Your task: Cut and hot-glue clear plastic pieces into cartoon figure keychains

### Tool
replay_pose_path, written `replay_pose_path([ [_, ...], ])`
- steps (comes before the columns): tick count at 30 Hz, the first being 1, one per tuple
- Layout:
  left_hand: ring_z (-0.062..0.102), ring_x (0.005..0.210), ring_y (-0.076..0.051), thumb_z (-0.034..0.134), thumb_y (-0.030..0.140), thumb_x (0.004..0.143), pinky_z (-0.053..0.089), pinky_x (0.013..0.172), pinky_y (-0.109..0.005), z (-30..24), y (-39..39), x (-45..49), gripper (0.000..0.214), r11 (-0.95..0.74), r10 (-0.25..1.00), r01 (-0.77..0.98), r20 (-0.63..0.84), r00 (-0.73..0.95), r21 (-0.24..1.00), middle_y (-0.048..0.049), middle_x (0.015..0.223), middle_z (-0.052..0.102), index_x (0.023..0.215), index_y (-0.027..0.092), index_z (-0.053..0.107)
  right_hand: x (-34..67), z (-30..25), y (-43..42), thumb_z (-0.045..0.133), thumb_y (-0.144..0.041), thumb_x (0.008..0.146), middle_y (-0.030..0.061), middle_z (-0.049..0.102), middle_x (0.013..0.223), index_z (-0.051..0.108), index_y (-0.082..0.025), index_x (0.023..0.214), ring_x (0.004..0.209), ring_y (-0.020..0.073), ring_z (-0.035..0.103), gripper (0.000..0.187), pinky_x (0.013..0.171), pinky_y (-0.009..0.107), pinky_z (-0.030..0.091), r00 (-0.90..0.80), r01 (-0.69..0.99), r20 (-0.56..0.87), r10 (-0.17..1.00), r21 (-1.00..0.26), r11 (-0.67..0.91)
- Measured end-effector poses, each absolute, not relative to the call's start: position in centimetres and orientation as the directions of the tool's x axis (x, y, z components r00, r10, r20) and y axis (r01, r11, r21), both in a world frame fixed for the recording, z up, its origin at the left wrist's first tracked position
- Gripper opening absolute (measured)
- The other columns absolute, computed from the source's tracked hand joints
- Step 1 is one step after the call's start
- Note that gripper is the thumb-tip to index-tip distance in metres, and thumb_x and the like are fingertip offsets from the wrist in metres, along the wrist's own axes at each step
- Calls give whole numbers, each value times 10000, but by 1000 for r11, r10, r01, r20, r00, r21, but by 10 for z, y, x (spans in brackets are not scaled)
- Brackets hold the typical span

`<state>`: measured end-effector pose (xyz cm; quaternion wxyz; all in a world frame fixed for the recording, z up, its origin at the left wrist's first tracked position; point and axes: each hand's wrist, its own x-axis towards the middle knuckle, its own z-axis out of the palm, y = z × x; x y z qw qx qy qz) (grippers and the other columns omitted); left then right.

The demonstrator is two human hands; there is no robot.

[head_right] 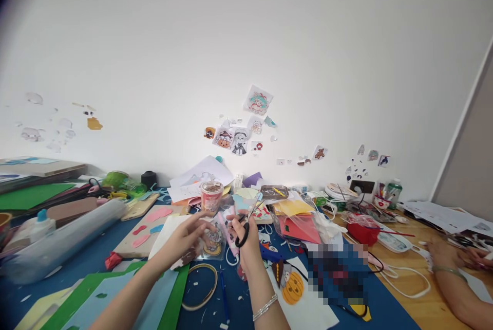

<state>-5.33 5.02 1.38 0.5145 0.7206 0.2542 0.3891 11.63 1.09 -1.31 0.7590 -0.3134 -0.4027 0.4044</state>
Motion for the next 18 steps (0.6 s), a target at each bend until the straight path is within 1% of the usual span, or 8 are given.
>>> replay_pose_path([
  [3,651,685,-184,416,520,821,490,559,-268,12,47,-48,516,-388,731,85,250,635,918,-79,939,667,1218,194,451,123,-13,14,717,-267,637,-20,626,755,526,-224,882,710,149,604,314,652,271,477,461,-343,351,815,-777,528],
  [5,648,770,-200,316,482,865,487,641,-288,11,51,-51,466,-473,765,247,255,591,846,-86,969,663,1185,192,490,129,-14,16,711,-238,620,-35,610,736,527,-226,879,683,131,589,317,629,250,468,561,-304,318,764,-779,548],
  [8,621,907,-239,260,360,888,446,749,-318,7,64,-59,410,-504,861,631,281,425,591,-119,1008,664,1072,170,573,138,-15,19,693,-226,618,-29,609,750,528,-223,854,670,124,574,288,601,238,458,642,-256,291,709,-790,557],
  [10,606,936,-263,284,307,871,423,772,-329,4,71,-63,382,-459,886,790,271,376,406,-146,974,671,934,144,624,141,-15,19,689,-225,615,-28,604,743,524,-220,825,627,114,554,267,568,231,447,652,-239,294,699,-795,558],
  [12,611,903,-265,318,303,851,419,752,-323,2,74,-66,365,-447,891,836,233,388,317,-149,919,678,809,140,642,141,-16,19,686,-225,610,-29,598,732,521,-219,822,588,105,531,268,539,227,437,649,-245,290,704,-796,554],
  [14,620,853,-263,368,334,823,423,707,-316,2,73,-70,344,-449,893,842,177,413,300,-136,877,683,746,148,647,140,-16,19,685,-228,605,-28,595,735,523,-219,835,579,104,527,281,528,227,437,641,-264,279,715,-795,546],
  [16,628,812,-273,436,356,775,428,657,-316,4,70,-74,303,-445,893,848,70,445,288,-128,843,687,745,149,656,139,-17,19,687,-235,601,-27,596,744,523,-222,845,582,106,532,294,527,229,443,639,-282,266,721,-792,542],
  [18,628,833,-297,532,360,703,435,652,-326,5,66,-78,284,-469,869,840,-30,494,272,-136,881,687,823,141,668,137,-18,20,692,-245,599,-26,600,755,514,-227,837,594,110,542,298,537,236,457,638,-309,244,730,-787,534],
])
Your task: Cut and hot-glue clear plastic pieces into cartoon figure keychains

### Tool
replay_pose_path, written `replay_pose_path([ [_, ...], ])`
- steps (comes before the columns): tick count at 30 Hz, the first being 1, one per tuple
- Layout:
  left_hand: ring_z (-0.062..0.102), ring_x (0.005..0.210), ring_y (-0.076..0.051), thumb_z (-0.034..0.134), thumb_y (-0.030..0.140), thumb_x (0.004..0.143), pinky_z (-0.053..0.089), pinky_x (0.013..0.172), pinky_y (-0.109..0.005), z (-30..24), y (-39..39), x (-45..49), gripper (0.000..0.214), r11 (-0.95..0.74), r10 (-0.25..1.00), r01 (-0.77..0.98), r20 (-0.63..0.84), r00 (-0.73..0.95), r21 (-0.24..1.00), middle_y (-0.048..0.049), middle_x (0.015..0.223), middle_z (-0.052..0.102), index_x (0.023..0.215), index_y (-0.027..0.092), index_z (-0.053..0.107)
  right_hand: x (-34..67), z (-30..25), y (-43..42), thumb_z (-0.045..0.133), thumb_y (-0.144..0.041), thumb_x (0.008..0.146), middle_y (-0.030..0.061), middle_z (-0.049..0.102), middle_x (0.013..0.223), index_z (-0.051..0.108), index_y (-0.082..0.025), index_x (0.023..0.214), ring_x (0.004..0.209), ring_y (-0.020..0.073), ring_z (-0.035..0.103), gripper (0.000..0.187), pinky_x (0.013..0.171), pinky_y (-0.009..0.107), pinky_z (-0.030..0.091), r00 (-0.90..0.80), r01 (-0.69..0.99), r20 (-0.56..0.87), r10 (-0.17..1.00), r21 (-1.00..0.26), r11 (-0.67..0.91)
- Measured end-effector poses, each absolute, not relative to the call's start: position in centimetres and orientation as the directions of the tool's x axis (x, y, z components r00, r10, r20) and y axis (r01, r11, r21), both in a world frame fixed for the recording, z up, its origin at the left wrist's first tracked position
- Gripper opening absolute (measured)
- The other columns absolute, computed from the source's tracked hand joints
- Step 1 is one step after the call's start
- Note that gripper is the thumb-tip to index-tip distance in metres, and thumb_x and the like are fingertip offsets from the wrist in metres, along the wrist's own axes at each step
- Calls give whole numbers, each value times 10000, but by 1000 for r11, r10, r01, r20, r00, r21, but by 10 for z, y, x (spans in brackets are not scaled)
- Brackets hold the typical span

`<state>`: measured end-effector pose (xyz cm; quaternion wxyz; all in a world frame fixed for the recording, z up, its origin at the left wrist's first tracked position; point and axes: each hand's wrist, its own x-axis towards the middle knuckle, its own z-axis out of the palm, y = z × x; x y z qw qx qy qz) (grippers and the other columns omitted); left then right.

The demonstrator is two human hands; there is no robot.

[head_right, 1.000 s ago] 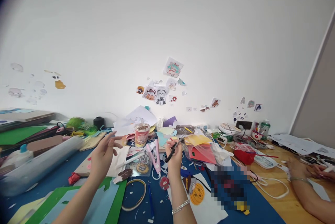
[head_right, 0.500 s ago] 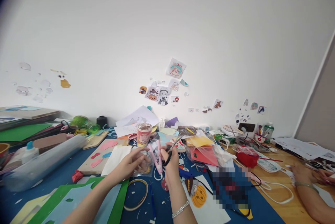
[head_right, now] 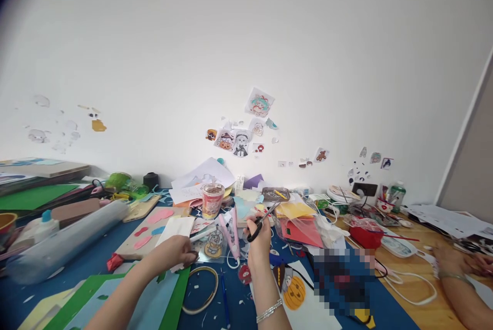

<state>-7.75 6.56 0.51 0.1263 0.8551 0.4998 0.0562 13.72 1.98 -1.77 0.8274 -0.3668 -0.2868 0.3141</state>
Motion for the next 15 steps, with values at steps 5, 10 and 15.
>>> replay_pose_path([
  [5,613,864,-336,693,268,523,448,689,-349,2,59,-78,311,-517,845,813,5,535,268,-153,935,675,809,147,675,133,-19,21,708,-236,570,-34,590,751,493,-232,816,643,128,569,326,545,247,482,638,-383,188,747,-763,520],
  [10,579,615,-204,482,396,776,435,593,-273,25,48,-77,292,-609,731,485,207,650,628,-27,618,626,604,213,632,131,-19,22,722,-234,564,-41,593,752,499,-237,805,679,134,590,329,573,253,501,623,-419,197,757,-733,536],
  [15,526,1100,-272,544,484,759,412,926,-350,26,34,-47,331,-580,706,137,412,577,803,-102,1131,612,644,200,668,126,-18,20,725,-205,549,-50,585,721,496,-250,786,651,135,587,333,578,264,514,597,-485,158,787,-710,510],
])
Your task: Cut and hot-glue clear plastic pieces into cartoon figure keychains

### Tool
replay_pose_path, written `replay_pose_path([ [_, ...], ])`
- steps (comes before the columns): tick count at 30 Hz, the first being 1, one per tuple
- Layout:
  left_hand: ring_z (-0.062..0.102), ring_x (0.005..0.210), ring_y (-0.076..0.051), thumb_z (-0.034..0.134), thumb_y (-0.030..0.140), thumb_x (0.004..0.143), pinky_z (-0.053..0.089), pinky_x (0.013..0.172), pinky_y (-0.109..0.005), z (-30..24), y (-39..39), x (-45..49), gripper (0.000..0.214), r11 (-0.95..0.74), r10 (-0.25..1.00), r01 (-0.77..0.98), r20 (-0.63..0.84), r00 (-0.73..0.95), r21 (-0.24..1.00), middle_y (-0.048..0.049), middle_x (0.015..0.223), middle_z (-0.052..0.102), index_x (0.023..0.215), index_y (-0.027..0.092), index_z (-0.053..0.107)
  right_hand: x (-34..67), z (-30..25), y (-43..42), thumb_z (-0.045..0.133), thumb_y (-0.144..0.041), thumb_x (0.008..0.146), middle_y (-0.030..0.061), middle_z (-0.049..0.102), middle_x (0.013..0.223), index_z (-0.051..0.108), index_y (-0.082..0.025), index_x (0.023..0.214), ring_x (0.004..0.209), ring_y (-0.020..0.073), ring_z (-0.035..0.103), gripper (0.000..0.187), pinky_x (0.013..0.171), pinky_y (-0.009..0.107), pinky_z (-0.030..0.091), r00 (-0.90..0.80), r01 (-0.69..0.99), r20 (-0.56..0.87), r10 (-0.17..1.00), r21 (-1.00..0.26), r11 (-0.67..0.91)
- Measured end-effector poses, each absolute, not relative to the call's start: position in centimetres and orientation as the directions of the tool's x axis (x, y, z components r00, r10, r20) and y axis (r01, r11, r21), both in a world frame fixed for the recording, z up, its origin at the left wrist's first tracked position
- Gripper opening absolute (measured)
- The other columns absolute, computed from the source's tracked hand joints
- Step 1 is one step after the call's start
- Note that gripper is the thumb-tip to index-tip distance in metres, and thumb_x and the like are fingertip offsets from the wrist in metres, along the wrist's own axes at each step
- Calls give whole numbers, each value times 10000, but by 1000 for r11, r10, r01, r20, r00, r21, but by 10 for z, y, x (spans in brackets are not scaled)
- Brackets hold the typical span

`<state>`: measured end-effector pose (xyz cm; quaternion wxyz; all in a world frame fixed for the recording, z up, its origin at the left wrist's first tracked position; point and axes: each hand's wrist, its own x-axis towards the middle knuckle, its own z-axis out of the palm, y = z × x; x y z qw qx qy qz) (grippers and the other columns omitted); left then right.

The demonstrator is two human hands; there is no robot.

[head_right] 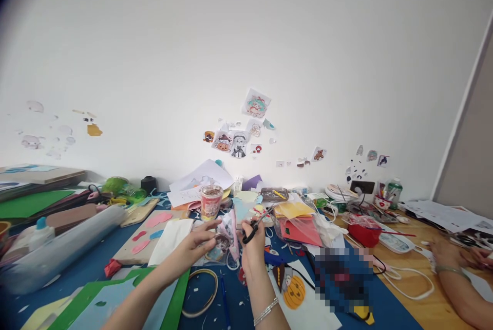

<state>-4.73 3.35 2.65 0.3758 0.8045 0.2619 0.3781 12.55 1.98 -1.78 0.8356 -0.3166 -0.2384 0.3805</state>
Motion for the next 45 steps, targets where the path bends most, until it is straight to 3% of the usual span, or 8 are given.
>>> replay_pose_path([
  [4,524,1102,-297,588,508,707,443,895,-383,-4,39,-21,349,-440,811,60,368,455,896,-137,1150,598,722,178,702,120,-17,19,697,-184,567,-54,586,666,498,-247,778,574,120,559,297,542,252,496,550,-543,152,821,-682,490],
  [11,563,679,-169,663,507,620,440,528,-245,-23,43,-9,481,-266,891,-79,277,360,961,-51,803,598,929,139,647,121,-22,23,711,-184,540,-51,616,696,508,-244,778,616,128,587,319,613,273,518,546,-599,126,828,-632,492],
  [18,523,624,-115,664,420,637,432,573,-236,-22,38,-5,585,-323,886,-206,372,277,924,33,715,484,1139,167,502,116,-13,15,739,-209,551,-47,617,752,515,-248,808,690,136,603,344,670,273,510,525,-575,178,832,-647,501],
  [24,583,745,-167,675,447,610,468,713,-299,-19,41,-9,510,-302,913,-191,341,224,934,13,740,537,1015,156,570,113,-9,4,709,-235,640,-11,646,857,521,-242,939,709,143,609,354,629,255,486,354,-342,368,860,-805,485],
  [29,544,592,-110,722,475,561,433,543,-230,-10,41,-15,568,-246,933,-230,294,208,942,30,717,539,1008,155,579,114,-10,4,737,-233,591,-16,639,821,529,-232,1016,527,104,549,473,466,219,441,334,-196,378,863,-868,456],
  [32,554,563,-102,736,500,557,424,478,-208,-8,34,-13,623,-93,958,-322,173,228,942,10,743,589,1046,157,562,112,-9,6,734,-215,606,-20,639,799,545,-227,960,665,128,600,401,603,238,481,412,-236,381,828,-833,501],
  [36,630,614,-146,686,541,622,533,614,-286,-16,20,0,509,69,952,-427,69,299,902,-19,719,631,931,159,555,110,-10,8,734,-236,622,-20,641,820,537,-236,935,730,149,620,369,678,277,489,484,-352,354,801,-759,548],
  [45,623,532,-172,638,585,636,518,561,-305,-19,16,6,587,-134,878,-388,291,380,912,13,620,629,1023,170,487,102,-15,8,749,-249,619,-39,612,779,530,-245,958,647,130,604,404,554,230,471,424,-477,310,851,-722,501],
])
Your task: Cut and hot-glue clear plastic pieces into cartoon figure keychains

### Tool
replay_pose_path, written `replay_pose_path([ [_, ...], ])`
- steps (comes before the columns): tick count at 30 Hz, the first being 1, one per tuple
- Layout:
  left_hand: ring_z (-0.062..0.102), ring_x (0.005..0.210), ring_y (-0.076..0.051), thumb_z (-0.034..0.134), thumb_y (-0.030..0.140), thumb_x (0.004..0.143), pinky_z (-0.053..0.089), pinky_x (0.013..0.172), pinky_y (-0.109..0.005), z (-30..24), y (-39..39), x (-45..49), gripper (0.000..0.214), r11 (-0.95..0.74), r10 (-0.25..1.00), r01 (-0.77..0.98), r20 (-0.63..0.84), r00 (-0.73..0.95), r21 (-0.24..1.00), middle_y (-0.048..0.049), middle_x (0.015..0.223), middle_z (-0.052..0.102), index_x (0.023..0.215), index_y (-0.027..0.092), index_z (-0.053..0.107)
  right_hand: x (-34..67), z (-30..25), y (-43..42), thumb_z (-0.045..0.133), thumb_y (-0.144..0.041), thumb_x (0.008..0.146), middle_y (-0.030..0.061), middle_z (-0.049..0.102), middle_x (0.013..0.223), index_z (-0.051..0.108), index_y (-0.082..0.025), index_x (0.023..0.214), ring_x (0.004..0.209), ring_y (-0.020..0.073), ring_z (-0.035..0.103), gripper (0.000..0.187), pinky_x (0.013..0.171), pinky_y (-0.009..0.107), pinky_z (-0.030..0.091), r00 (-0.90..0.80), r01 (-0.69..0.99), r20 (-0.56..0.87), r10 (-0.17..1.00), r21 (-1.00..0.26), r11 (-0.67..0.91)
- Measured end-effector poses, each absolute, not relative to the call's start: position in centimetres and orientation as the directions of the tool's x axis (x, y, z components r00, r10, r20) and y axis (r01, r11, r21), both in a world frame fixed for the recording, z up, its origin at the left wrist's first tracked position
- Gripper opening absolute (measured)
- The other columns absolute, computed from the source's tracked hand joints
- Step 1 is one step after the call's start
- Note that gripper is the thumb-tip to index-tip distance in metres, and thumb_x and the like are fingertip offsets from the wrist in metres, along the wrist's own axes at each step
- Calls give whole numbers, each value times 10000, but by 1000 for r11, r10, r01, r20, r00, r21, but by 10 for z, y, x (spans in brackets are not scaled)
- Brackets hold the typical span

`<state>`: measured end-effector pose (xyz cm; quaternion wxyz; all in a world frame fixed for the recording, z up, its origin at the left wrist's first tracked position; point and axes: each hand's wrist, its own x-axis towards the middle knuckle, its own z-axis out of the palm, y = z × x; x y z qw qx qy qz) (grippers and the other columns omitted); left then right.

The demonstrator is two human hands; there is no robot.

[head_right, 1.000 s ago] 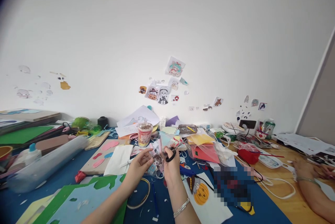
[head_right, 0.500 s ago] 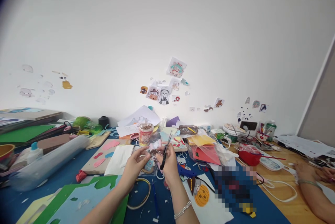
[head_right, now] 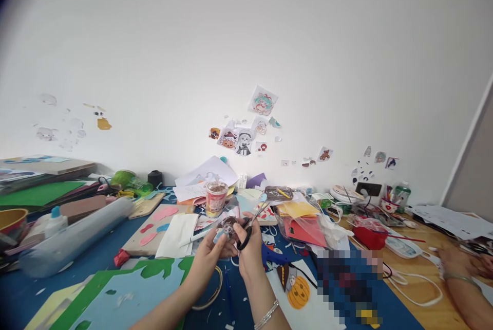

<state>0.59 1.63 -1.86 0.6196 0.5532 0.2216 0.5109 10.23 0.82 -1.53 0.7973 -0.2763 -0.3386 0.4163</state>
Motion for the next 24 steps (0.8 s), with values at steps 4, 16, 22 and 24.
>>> replay_pose_path([
  [4,515,355,-111,598,553,700,407,426,-238,-19,22,1,462,-227,885,-329,335,322,917,49,541,578,938,165,513,99,-13,6,757,-263,616,-61,574,721,544,-241,922,608,116,587,374,547,228,472,407,-488,309,860,-722,490],
  [16,588,474,-116,629,503,688,505,505,-254,-8,18,-6,543,-243,931,-302,309,195,922,-15,790,679,1099,170,506,95,-21,8,740,-285,644,-57,572,700,555,-234,883,609,116,567,306,571,235,461,414,-338,364,834,-789,513],
  [22,587,449,-121,526,437,783,517,559,-280,10,31,-34,423,-531,831,2,520,198,847,-70,890,703,1100,160,566,100,-23,12,717,-246,660,-4,627,800,547,-212,957,757,162,583,344,724,291,466,309,-82,497,811,-836,543],
  [24,567,455,-120,510,396,794,503,567,-271,16,38,-49,379,-670,741,127,646,184,732,-57,820,708,1089,172,592,100,-23,12,694,-240,684,21,624,891,538,-219,1004,794,166,563,357,732,294,463,240,30,554,797,-825,564],
])
